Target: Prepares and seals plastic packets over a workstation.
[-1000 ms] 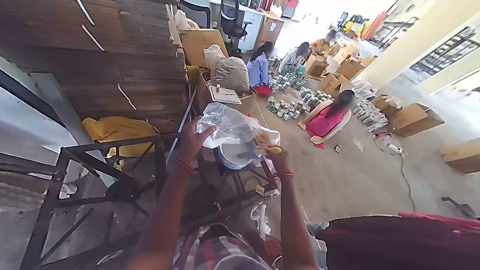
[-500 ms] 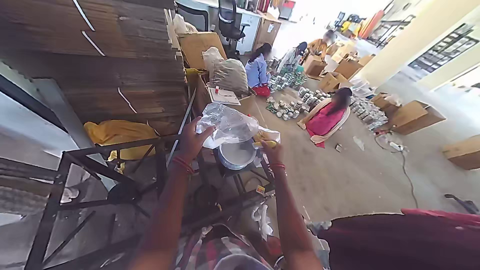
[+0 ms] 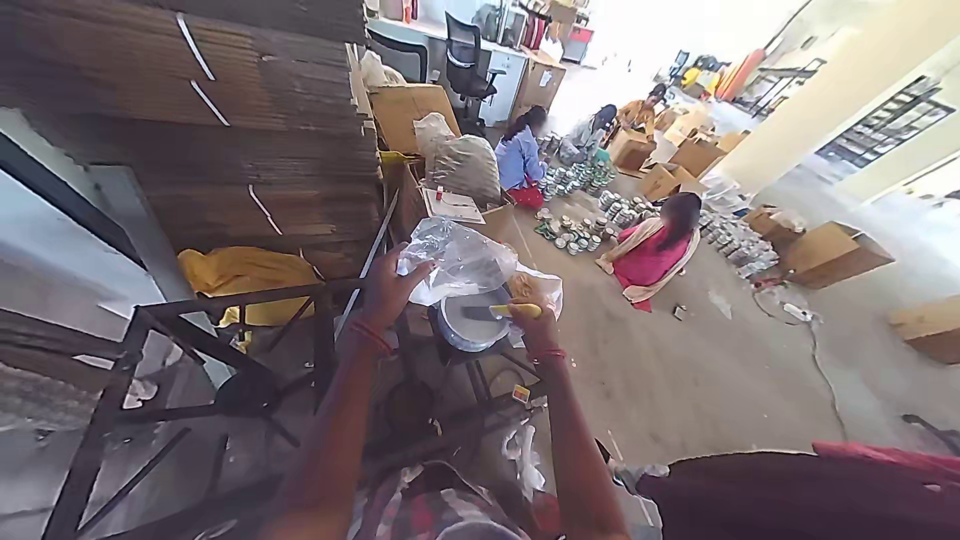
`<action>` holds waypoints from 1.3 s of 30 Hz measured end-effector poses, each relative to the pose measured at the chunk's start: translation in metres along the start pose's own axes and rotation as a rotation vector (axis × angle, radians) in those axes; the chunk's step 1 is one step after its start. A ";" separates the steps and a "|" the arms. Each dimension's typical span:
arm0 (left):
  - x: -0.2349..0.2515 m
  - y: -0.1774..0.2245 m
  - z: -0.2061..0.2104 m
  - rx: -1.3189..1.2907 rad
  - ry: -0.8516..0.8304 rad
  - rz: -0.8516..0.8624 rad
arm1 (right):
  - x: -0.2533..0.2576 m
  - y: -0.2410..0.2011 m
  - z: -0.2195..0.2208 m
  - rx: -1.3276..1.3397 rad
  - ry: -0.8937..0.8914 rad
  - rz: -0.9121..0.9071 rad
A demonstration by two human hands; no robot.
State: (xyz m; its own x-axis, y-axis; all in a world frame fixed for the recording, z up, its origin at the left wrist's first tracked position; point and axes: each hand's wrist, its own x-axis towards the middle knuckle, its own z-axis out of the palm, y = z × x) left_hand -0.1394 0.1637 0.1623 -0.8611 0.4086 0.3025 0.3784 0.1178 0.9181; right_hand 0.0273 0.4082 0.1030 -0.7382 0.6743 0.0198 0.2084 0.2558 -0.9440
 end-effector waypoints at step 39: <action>0.003 0.004 -0.010 -0.080 -0.117 0.188 | -0.020 0.000 -0.009 -0.005 -0.040 -0.006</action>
State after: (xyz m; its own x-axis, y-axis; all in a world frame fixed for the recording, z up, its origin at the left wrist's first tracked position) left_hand -0.1442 0.1560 0.1693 -0.7308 0.5196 0.4427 0.4965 -0.0405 0.8671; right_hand 0.0477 0.4007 0.1057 -0.7645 0.6445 0.0119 0.2070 0.2629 -0.9424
